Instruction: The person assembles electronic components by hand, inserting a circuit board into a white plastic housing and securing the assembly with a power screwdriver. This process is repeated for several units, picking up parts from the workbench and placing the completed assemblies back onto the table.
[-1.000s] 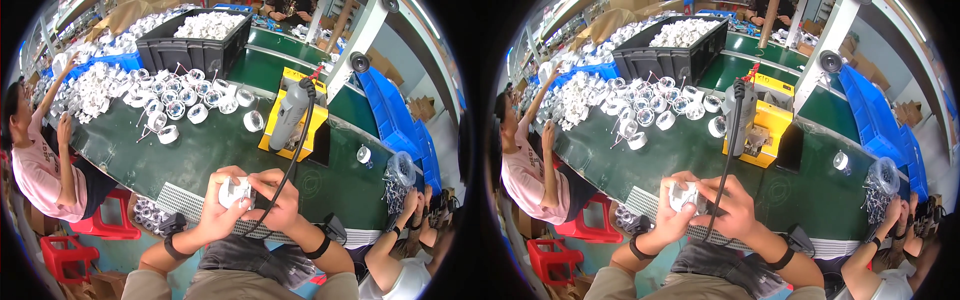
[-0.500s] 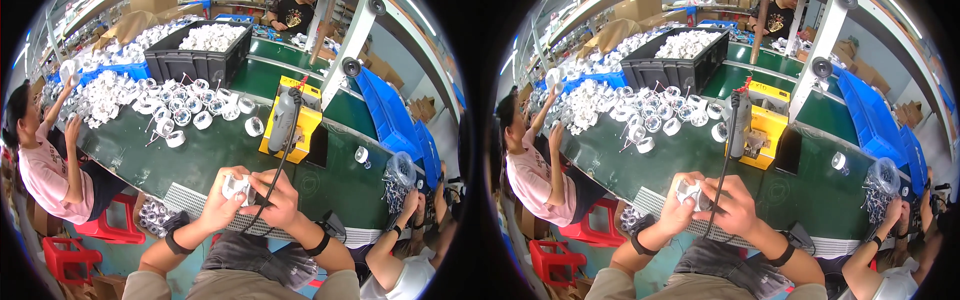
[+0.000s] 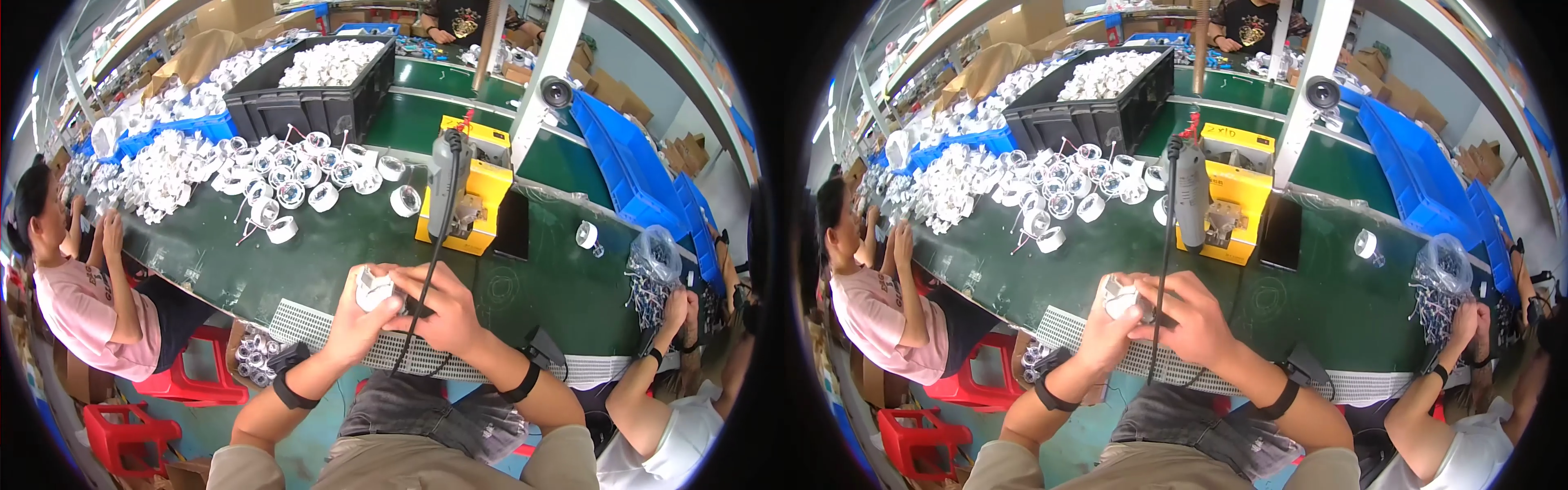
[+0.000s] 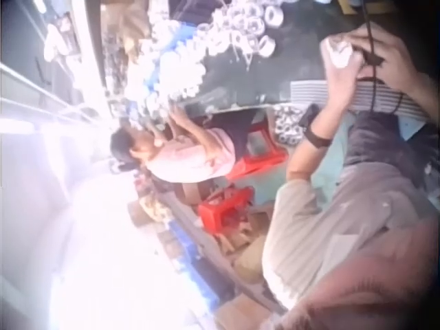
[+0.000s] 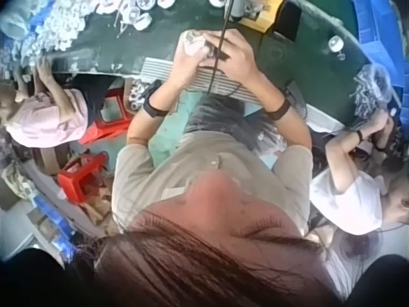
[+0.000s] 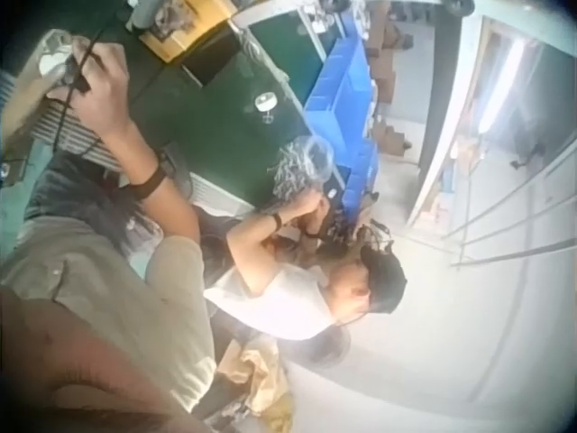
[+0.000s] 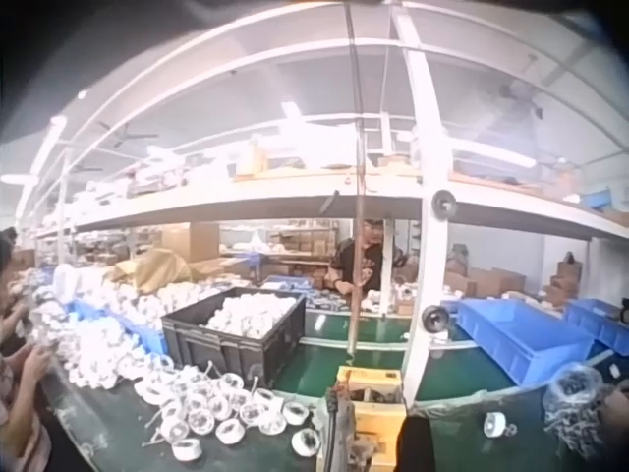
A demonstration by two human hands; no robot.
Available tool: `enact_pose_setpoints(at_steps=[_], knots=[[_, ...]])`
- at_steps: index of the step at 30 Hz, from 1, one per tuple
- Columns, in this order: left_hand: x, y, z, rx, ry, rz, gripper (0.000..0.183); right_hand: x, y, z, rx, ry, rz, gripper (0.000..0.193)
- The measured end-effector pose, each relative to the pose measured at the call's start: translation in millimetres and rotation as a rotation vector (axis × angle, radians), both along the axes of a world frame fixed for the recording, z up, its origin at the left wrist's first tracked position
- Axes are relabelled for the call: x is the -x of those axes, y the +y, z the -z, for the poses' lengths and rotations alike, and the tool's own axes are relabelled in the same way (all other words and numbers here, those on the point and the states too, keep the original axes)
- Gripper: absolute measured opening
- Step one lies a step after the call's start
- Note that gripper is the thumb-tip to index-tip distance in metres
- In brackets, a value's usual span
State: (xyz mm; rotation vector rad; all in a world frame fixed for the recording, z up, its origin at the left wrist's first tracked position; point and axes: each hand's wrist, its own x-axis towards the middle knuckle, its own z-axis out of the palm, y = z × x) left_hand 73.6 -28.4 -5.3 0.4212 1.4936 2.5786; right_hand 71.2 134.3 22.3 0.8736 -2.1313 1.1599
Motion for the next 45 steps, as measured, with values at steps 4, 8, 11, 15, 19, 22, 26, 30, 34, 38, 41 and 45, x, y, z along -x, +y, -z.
enact_pose_setpoints(at_steps=[4, 8, 11, 15, 19, 22, 26, 30, 34, 38, 41, 45], knots=[[5.2, -18.4, -40.2, 0.252, -0.184, 0.108, 0.044, -3.1, 5.7, -16.8, -0.024, -0.017, 0.051, 0.06], [8.6, -22.0, -31.4, 0.239, 0.012, 0.055, 0.045, -6.0, 14.3, -11.3, 0.14, -0.319, 0.089, 0.041], [9.3, -18.0, -13.1, 0.143, -0.008, 0.073, 0.046, -4.7, 17.1, -5.0, 0.24, -0.53, -0.009, 0.026], [7.7, -11.1, -4.7, 0.136, 0.013, 0.066, 0.047, -6.4, 12.4, -6.0, 0.348, -0.548, -0.037, 0.017], [6.3, -9.1, -6.6, 0.072, 0.002, 0.049, 0.04, -6.5, 10.3, -3.1, 0.309, -0.547, -0.002, 0.016], [4.3, -7.1, -10.4, 0.052, -0.036, 0.044, 0.041, -6.8, 10.3, -5.6, 0.418, -0.618, -0.064, 0.013], [5.2, -10.0, -4.2, 0.133, 0.009, 0.077, 0.037, -9.4, 8.3, -9.6, 0.519, -0.777, -0.136, 0.012], [4.8, -6.2, 1.3, 0.165, 0.014, 0.049, 0.044, -8.8, 5.2, -5.7, 0.323, -0.508, -0.013, 0.013], [4.3, -5.8, 0.2, 0.103, -0.004, 0.07, 0.044, -7.1, 7.9, -8.8, 0.222, -0.409, 0.03, 0.015], [2.1, -5.1, -4.8, 0.093, 0.014, 0.077, 0.047, -7.8, 6.7, -9.9, 0.151, -0.297, 0.092, 0.021], [0.2, -0.3, -8.8, -0.036, -0.028, 0.079, 0.047, -8.2, 1.7, -8.3, 0.267, -0.414, 0.047, 0.028], [1.0, -5.8, -8.4, -0.008, 0.003, 0.066, 0.053, -2.2, 9.6, 2.5, 0.575, -0.872, -0.241, 0.039]])
